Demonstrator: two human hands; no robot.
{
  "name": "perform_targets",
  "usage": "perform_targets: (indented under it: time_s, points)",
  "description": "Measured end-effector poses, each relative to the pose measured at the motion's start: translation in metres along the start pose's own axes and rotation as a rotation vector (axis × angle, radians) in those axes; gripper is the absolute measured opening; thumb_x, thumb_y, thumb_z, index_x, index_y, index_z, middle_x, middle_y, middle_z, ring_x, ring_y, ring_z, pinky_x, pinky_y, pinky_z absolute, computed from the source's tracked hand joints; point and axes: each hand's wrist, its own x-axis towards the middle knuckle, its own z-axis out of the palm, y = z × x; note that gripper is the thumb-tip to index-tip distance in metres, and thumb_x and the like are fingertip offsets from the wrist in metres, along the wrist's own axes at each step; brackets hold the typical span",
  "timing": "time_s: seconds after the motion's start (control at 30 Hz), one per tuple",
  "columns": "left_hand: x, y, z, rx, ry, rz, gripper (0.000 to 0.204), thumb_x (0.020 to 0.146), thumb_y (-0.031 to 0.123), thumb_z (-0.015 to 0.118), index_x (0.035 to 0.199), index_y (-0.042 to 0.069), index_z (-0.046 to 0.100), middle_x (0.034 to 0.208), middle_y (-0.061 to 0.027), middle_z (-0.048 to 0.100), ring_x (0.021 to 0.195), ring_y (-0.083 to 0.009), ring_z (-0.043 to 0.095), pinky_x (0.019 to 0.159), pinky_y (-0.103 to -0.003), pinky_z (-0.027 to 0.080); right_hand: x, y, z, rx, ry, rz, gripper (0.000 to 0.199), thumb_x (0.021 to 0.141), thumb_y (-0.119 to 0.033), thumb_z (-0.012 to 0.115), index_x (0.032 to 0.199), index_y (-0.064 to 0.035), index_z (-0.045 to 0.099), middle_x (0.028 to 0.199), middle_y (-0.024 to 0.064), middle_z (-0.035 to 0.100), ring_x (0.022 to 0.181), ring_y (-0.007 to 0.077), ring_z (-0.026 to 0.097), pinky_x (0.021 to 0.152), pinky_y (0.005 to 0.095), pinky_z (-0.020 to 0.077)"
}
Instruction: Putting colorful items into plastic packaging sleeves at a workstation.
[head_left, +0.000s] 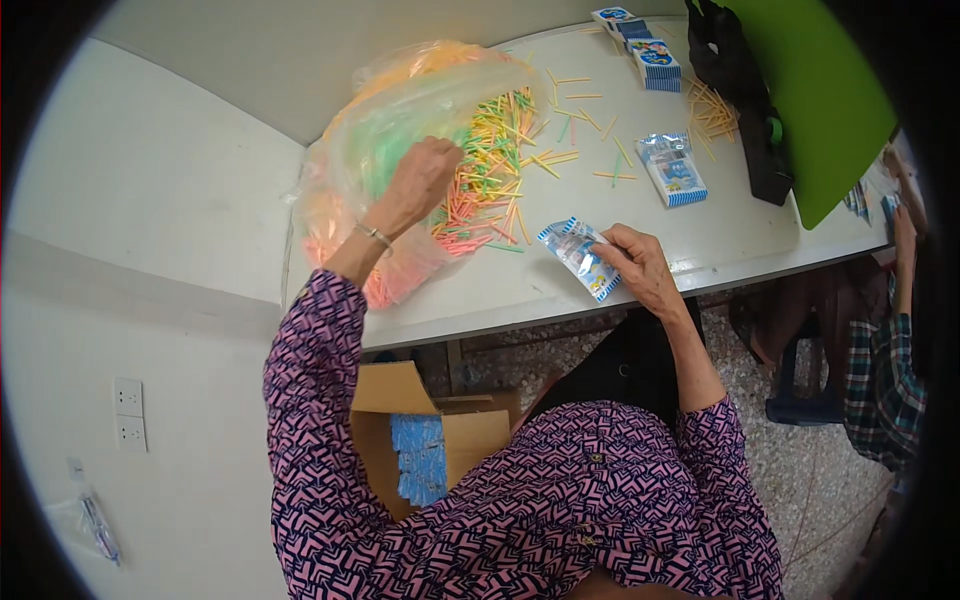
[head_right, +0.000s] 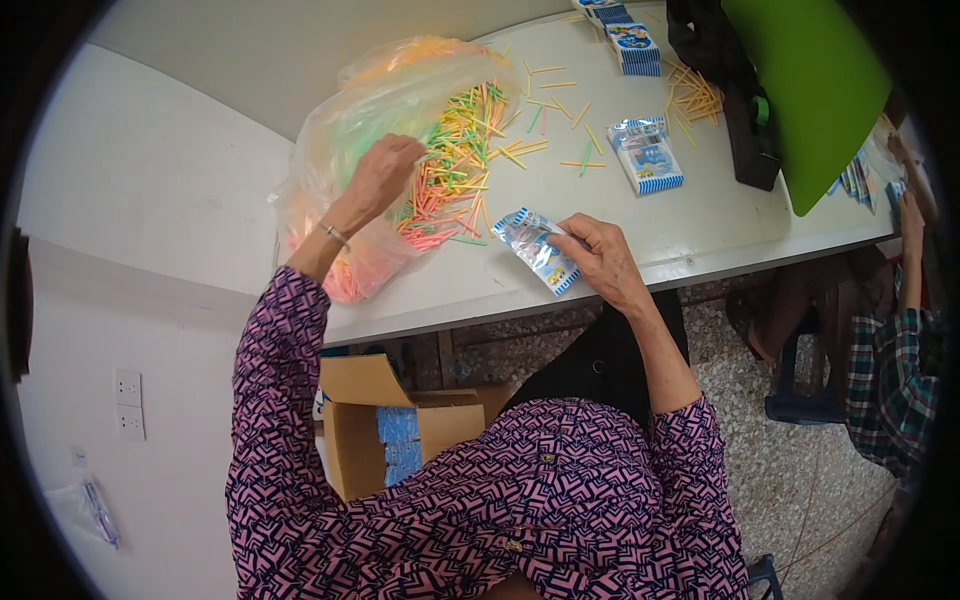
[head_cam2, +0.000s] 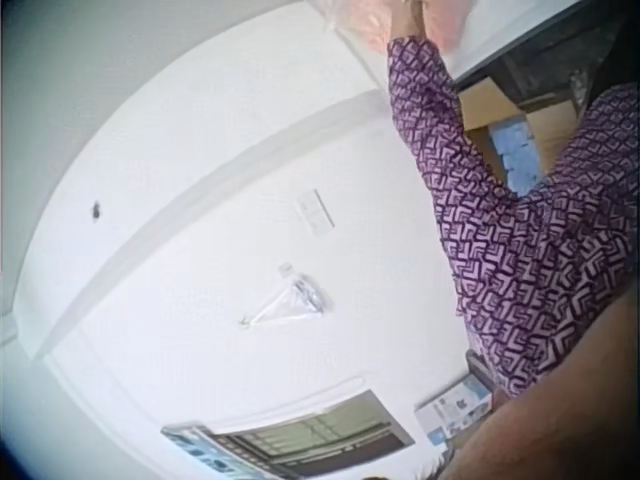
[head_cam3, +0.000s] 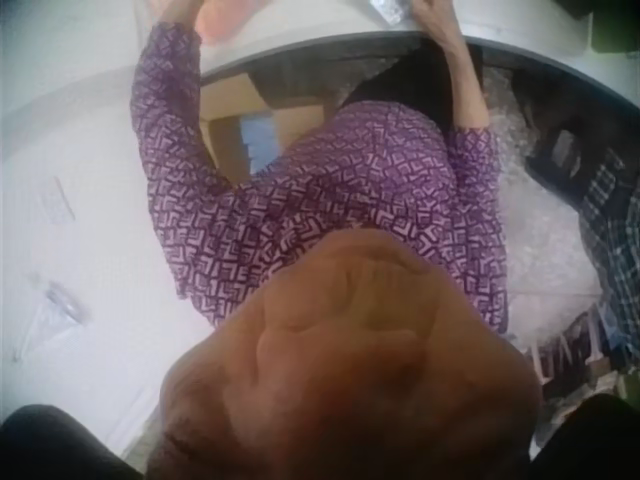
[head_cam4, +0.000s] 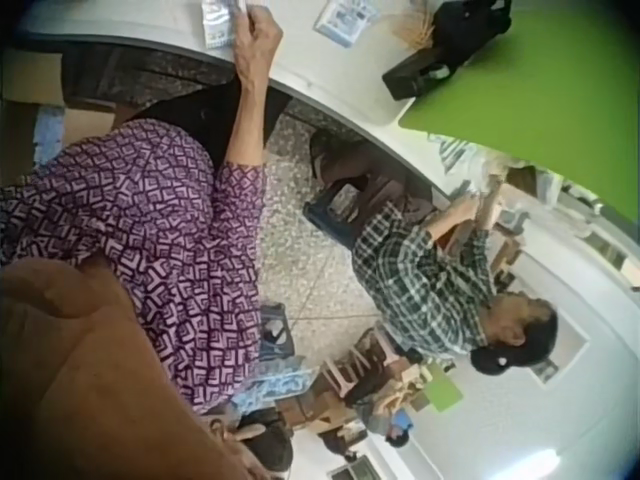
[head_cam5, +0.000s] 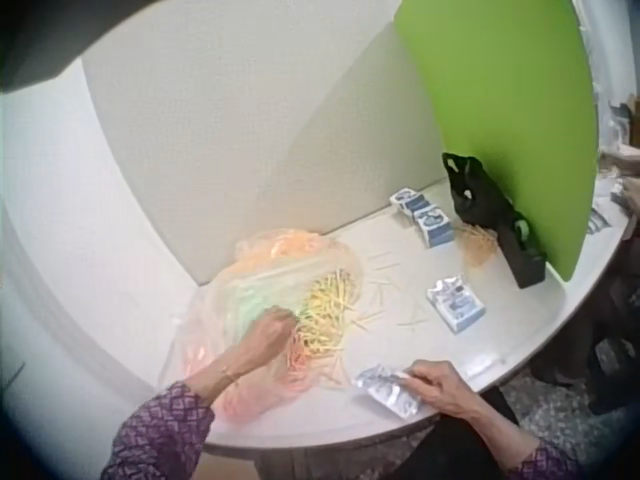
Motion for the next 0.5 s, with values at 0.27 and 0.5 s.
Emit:
perform_targets:
  time_s: [0.27, 0.5]
  points:
    - [0.049, -0.024, 0.052, -0.268, -0.13, -0.401, 0.034, 0.091, 0.019, 0.045, 0.124, 0.009, 0.044, 0.103, -0.0174, 0.061, 0.098, -0.0352, 0.056, 0.083, -0.043, 0.045, 0.0, -0.004, 0.003, 0.021, -0.014, 0.004, 0.018, 0.085, -0.013, 0.06, 0.079, 0.004, 0.058, 0.066, -0.0001, 0.048, 0.063, 0.0065, 0.042, 0.056, 0.0221, 0.0349]
    - [0.002, -0.099, 0.054, 0.321, -0.223, -0.47, 0.041, 0.088, 0.033, 0.047, 0.126, 0.019, 0.047, 0.123, -0.0146, 0.053, 0.117, -0.0335, 0.046, 0.098, -0.052, 0.033, 0.001, -0.001, -0.002, -0.005, -0.007, -0.001, 0.021, 0.084, -0.016, 0.061, 0.081, 0.0047, 0.06, 0.066, 0.0055, 0.053, 0.061, 0.0104, 0.045, 0.057, 0.0253, 0.0371]
